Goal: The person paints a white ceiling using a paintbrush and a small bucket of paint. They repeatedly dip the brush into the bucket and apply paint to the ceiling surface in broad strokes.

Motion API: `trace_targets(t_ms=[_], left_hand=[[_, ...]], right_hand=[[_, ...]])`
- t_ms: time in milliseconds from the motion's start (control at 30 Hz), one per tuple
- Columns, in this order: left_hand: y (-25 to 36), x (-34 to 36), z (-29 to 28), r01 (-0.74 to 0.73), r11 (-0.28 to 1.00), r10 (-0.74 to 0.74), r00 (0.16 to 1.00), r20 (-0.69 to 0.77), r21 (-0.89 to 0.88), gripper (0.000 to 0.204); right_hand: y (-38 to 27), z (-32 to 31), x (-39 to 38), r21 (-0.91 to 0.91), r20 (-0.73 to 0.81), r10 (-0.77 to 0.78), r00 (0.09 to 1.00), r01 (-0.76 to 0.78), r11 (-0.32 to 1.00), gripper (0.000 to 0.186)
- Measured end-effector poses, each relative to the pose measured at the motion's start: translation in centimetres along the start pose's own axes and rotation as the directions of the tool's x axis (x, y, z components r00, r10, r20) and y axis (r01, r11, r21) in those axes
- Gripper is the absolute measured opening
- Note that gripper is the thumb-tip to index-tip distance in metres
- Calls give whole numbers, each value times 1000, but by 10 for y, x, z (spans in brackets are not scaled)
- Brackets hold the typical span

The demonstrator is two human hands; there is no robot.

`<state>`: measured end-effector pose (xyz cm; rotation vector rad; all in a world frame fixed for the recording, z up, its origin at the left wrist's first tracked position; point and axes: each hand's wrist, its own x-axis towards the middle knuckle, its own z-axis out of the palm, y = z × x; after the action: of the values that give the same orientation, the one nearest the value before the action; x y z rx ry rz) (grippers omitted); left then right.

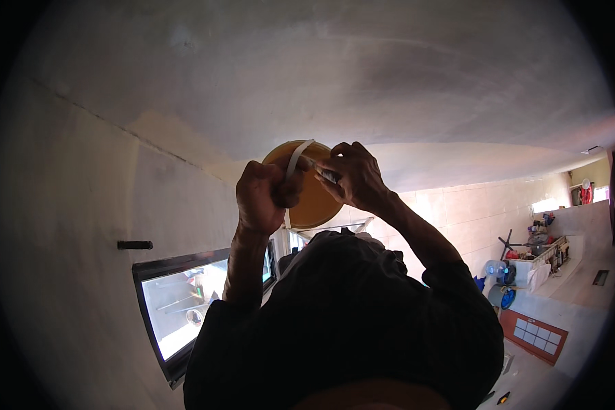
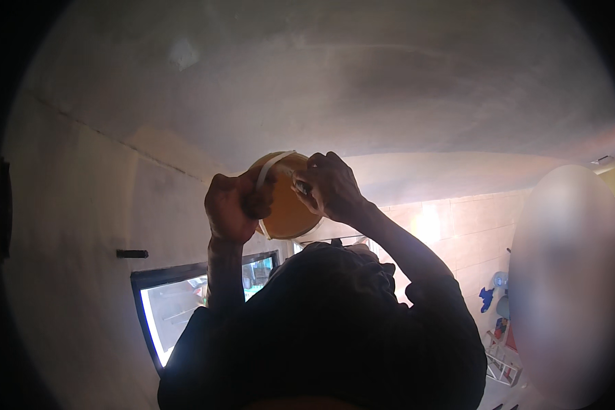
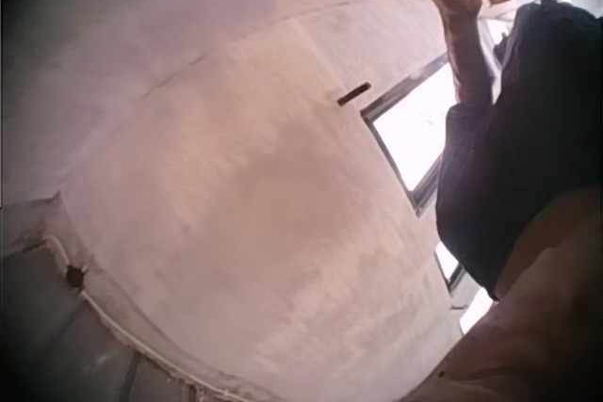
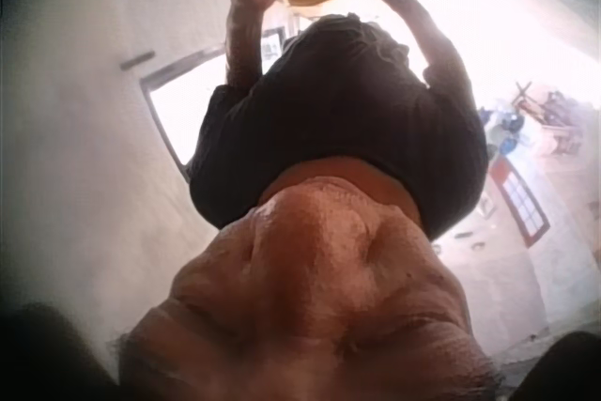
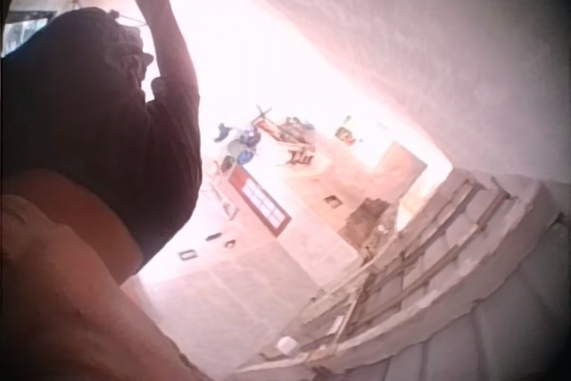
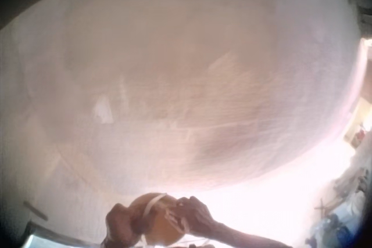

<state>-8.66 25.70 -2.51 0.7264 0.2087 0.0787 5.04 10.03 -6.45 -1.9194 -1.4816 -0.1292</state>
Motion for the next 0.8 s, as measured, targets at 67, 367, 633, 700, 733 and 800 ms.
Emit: trace_targets(t_ms=[67, 367, 633, 700, 733, 800], left_hand=[[2, 0, 1, -10, 1000, 10, 1000, 8, 7, 53], [1, 1, -8, -21, 998, 20, 1000, 11, 65, 64], [2, -3, 5, -21, 1000, 21, 1000, 10, 2, 51], [0, -5, 5, -12, 1000, 12, 1000, -4, -21, 50], [1, -6, 5, -10, 999, 9, 1000, -14, -32, 50], [0, -7, 3, 26, 1000, -27, 998, -53, -16, 49]], right_hand=[[1, 3, -2, 99, -27, 99, 995, -96, 990, 21], [-12, 3, 2, 461, 373, 355, 857, -503, 731, 25], [8, 0, 1, 106, -81, 8, 997, 1, 994, 27], [13, 3, -2, -1, -104, -64, 992, 64, 998, 27], [13, 5, -3, -12, -116, -64, 991, 63, 998, 27], [7, 10, -6, -33, -140, -64, 988, 60, 998, 27]])
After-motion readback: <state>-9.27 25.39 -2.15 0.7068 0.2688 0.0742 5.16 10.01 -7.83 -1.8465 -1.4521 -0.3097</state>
